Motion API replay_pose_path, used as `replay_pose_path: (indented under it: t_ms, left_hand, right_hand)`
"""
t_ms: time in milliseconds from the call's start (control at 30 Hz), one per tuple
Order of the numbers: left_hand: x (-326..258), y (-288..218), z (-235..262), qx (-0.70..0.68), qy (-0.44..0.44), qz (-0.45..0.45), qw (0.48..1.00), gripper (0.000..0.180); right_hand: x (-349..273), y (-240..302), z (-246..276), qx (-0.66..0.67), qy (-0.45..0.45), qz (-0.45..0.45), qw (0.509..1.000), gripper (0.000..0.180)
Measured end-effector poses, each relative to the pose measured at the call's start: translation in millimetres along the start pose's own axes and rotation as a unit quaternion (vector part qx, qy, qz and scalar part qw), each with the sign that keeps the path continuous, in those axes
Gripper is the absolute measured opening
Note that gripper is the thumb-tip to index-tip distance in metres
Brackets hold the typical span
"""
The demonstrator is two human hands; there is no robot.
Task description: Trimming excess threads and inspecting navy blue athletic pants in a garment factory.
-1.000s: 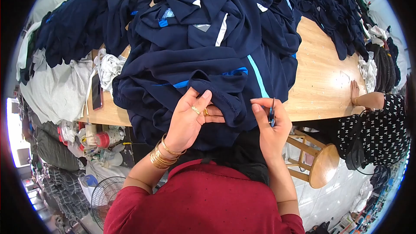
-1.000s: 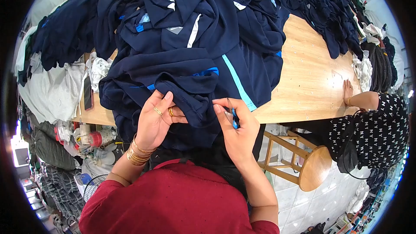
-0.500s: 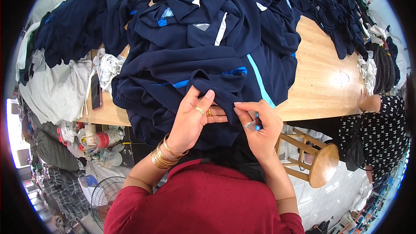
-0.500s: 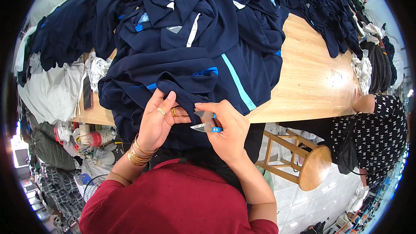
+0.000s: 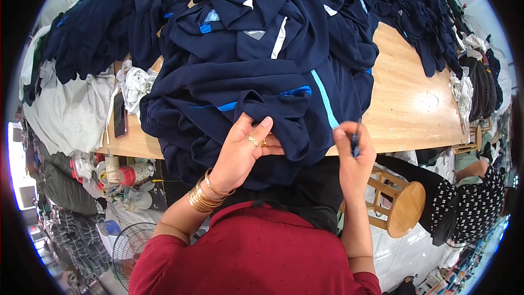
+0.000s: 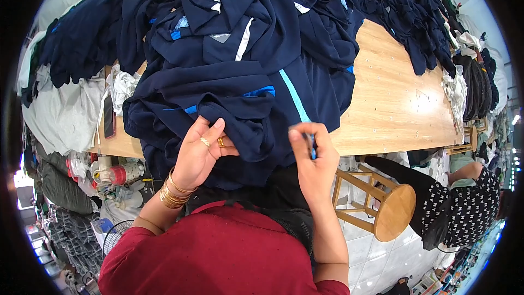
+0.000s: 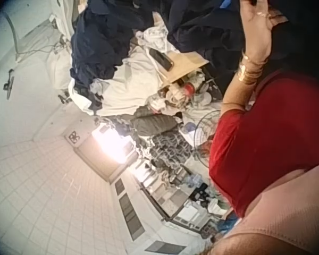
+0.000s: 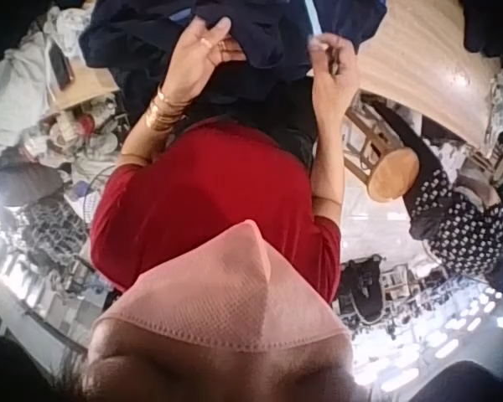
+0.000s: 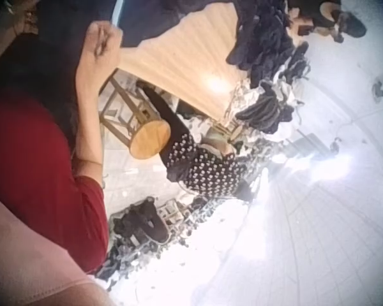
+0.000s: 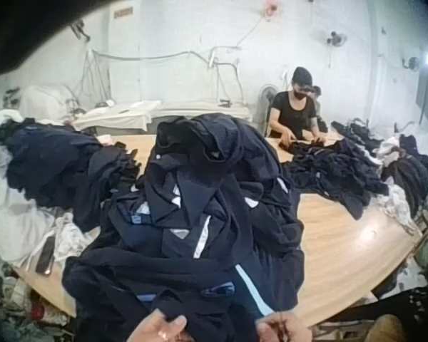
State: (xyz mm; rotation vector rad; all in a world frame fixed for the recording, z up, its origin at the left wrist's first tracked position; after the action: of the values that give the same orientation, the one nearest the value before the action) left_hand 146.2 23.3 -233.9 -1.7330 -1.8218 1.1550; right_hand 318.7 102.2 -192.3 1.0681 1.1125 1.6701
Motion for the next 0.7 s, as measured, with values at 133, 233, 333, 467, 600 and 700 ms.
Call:
replay_pose_path:
  t_ms: [133, 233, 333, 467, 600, 700]
  left_hand:
    - [-11.5, -22.3, 30.4, 0.143, -0.053, -0.05, 0.987, 0.019]
    - [-19.6, -51.3, 60.5, 0.201, -0.105, -0.088, 0.97, 0.017]
    - [-29.0, -57.4, 69.3, 0.214, -0.105, -0.068, 0.969, 0.017]
    - [-32.1, -57.7, 66.9, 0.331, -0.084, -0.038, 0.939, 0.016]
    - [-35.3, -94.8, 54.9, 0.593, -0.238, -0.255, 0.726, 0.041]
    - [-27.2, -85.4, -3.4, 0.539, -0.062, -0.318, 0.777, 0.044]
  right_hand:
    - [-2.5, -20.9, 10.9, -0.109, 0.024, -0.041, 0.993, 0.006]
    - [1.7, -11.8, 27.4, -0.243, -0.046, 0.047, 0.968, 0.019]
    - [2.3, -15.3, 15.2, -0.202, -0.011, 0.036, 0.979, 0.023]
    - [7.6, -19.4, -32.2, -0.095, 0.05, 0.016, 0.994, 0.045]
    - [20.7, -24.6, -56.1, -0.197, 0.094, 0.124, 0.968, 0.042]
    - [26.8, -12.0, -62.1, -0.174, 0.079, 0.173, 0.966, 0.031]
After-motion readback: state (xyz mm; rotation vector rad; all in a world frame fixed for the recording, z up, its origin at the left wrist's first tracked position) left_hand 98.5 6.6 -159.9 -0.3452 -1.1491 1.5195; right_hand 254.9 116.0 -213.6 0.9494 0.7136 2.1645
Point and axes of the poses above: each hand's wrist, its own x-axis towards the middle knuckle, its own z-axis out of the back of the hand, y = z × x, the point moved 7 cm from there along x, towards the middle knuckle, and after that the axes turned 1 degree about y, right-handed, at the moved point
